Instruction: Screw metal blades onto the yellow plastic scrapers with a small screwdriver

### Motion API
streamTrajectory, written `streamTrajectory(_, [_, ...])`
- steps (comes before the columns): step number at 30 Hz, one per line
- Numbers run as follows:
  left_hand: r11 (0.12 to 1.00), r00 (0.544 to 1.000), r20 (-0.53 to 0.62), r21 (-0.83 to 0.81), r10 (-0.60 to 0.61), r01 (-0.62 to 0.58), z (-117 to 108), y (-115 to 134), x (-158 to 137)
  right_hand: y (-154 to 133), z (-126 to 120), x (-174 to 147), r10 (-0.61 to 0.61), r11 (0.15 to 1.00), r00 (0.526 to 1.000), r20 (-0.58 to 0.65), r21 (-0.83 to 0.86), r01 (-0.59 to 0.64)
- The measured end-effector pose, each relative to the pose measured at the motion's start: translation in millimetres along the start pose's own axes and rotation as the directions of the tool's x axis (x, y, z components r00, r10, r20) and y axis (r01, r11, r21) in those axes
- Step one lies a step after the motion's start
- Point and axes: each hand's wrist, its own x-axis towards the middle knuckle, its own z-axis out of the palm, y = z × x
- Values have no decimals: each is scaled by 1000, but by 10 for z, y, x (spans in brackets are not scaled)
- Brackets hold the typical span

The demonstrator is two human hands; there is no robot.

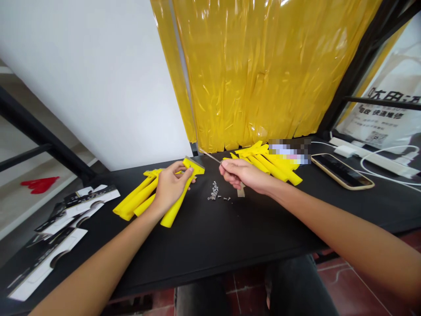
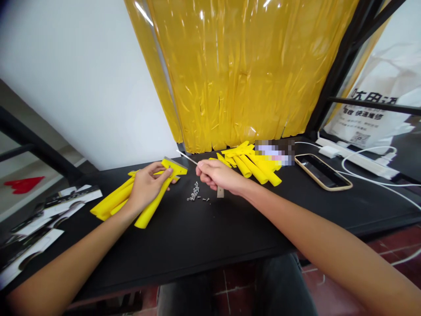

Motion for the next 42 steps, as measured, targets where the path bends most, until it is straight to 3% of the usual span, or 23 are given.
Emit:
streamTrajectory(2, [997, 997, 43, -57, -58, 61, -8, -7, 27, 39, -41, 29, -106, 994, 993, -52, -11, 106])
streamTrajectory(5, [979, 981, 105, -106, -163, 174, -16, 23, 40, 161, -66, 85, -224, 943, 964, -143, -280, 178])
streamTrajectory(8, [946, 955, 127, -152, -269, 287, -30, 53, 42, 303, -88, 137, -277, 787, 958, -73, -589, 183])
streamTrajectory(11, [917, 933, 130, -184, -335, 355, -51, 48, 59, 391, -114, 172, -248, 669, 968, 46, -714, 205])
streamTrajectory(22, [913, 937, 142, -217, -320, 344, -77, 12, 89, 448, -127, 222, -212, 521, 960, 184, -810, 270])
streamTrajectory(32, [881, 910, 232, -257, -343, 398, -109, 33, 91, 419, -93, 223, -147, 485, 986, 72, -864, 136])
streamTrajectory(36, [890, 901, 289, -229, -324, 393, -94, 37, 77, 389, -103, 194, -195, 495, 976, 93, -850, 180])
streamTrajectory(42, [904, 898, 355, -238, -261, 356, -34, 197, -12, 291, -50, 121, -390, 533, 921, 1, -815, 227])
